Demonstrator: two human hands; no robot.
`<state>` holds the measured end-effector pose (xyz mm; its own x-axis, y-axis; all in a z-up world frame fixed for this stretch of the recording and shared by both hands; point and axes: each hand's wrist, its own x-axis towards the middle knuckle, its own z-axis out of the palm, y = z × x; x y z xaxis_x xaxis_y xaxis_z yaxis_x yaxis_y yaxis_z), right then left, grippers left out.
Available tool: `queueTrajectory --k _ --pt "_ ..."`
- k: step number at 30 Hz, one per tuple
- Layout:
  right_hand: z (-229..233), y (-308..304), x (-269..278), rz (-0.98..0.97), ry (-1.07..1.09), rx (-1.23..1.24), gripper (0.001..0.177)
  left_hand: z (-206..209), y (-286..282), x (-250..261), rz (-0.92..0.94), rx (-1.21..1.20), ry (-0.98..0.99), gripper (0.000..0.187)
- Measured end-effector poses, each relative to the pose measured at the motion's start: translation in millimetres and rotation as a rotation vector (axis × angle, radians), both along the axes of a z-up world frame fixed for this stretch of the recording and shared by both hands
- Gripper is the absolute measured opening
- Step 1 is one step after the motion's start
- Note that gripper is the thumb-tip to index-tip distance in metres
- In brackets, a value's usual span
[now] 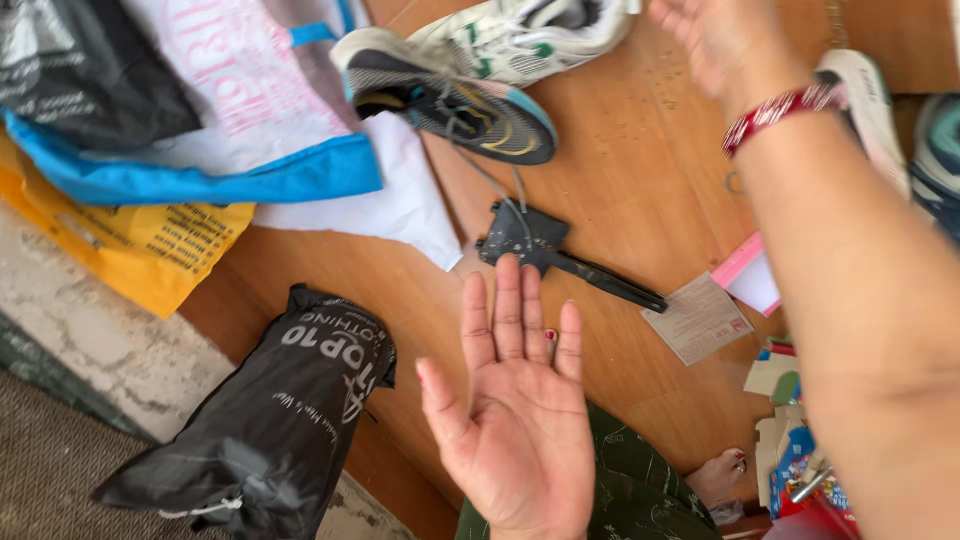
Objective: The person organizes a cluttered floor area by picking up and inspecting various items. They handle several pairs of shoes, examining the soles and laces, and move them to different spots. They also pick up and inspect a small plastic container and a black drawstring bag.
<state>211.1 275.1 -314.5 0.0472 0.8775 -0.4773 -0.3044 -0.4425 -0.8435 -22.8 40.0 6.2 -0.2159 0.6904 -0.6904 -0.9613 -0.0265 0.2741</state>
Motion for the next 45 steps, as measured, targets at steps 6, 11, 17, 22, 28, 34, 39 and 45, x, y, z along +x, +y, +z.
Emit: queueTrajectory --k 6,11,17,22,28,34,39,45 --pt "114 -158 33 -0.204 0.15 -0.059 0.04 3 -8 27 -0.142 -0.018 0.055 0.086" --pt "194 -319 72 -0.466 0.172 -0.207 0.029 7 -18 56 -0.263 -0.016 0.126 0.084" --pt "217 -460 101 -0.813 0.276 -0.287 0.025 9 -52 100 -0.457 -0.017 0.188 0.079" --pt "242 -516 95 -0.982 0.36 -0.403 0.024 -47 -87 140 -0.802 0.051 0.431 0.066" --pt "254 -529 104 -1.008 0.423 -0.34 0.025 -257 -32 240 -1.067 -0.155 0.824 0.076" --pt "259 -541 103 -1.021 0.468 -0.275 0.023 -356 21 270 -1.38 -0.478 1.226 0.069" --pt "281 -559 101 -0.954 0.5 -0.305 0.025 -252 2 226 -1.018 0.187 1.029 0.049" --pt "325 -568 150 -0.816 0.337 -0.345 0.056 31 -72 146 -1.191 0.781 2.018 0.039"
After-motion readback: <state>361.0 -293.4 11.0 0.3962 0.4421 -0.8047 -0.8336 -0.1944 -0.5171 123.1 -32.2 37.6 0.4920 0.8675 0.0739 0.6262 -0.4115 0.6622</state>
